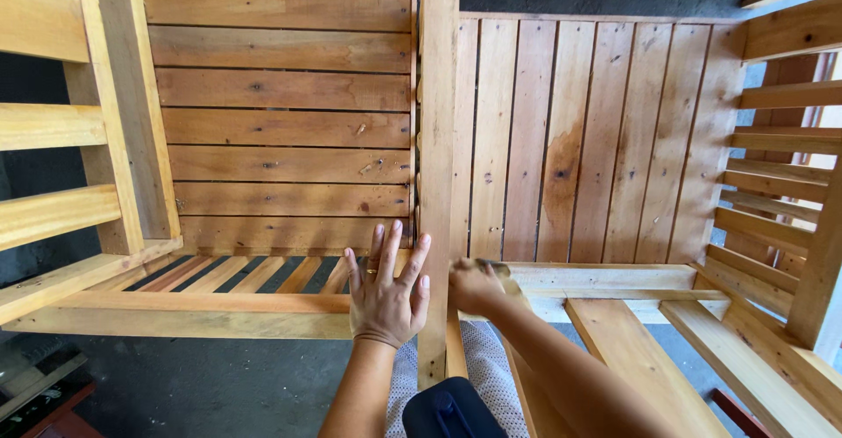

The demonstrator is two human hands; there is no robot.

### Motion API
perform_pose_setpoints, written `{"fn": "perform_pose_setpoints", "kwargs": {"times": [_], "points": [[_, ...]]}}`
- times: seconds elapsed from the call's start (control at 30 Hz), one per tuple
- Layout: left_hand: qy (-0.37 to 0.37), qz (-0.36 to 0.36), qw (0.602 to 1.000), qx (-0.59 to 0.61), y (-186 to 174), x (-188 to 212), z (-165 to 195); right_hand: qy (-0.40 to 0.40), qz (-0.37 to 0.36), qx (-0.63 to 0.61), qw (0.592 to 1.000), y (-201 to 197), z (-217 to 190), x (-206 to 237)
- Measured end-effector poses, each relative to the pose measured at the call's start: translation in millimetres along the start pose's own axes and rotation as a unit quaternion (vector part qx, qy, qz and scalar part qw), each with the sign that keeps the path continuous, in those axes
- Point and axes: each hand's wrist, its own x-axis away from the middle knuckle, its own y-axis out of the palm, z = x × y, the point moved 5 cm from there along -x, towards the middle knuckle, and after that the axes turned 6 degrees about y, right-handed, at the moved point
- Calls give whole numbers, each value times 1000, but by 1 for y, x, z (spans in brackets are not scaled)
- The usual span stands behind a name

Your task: The person sands wooden chair and bench frames with a sanding block, rubbing the seat slats, rails, and edges by hand. They steady the furniture with one hand while sanding, move between several pieces, and sand armrests and side rails of the assembled chairs.

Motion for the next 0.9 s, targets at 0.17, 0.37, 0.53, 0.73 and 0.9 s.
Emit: {"fn": "perform_pose_setpoints", "kwargs": {"times": [0.17, 0.37, 0.53, 0.73, 0.9], "points": [[-7, -13, 1000, 8, 0, 1, 0, -23, -31, 10, 999, 8, -5, 7], [-10, -12, 1000, 8, 0, 0, 1, -58, 23, -17, 998, 17, 6, 28], [-11, -10, 1000, 3, 2, 1, 0, 12, -10, 2, 1000, -2, -3, -6], [-7, -13, 1000, -3, 4, 1, -1, -51, -1, -12, 999, 13, 12, 24], [-6, -5, 1000, -4, 3, -1, -1, -32, 5, 8, 999, 6, 8, 3]]}}
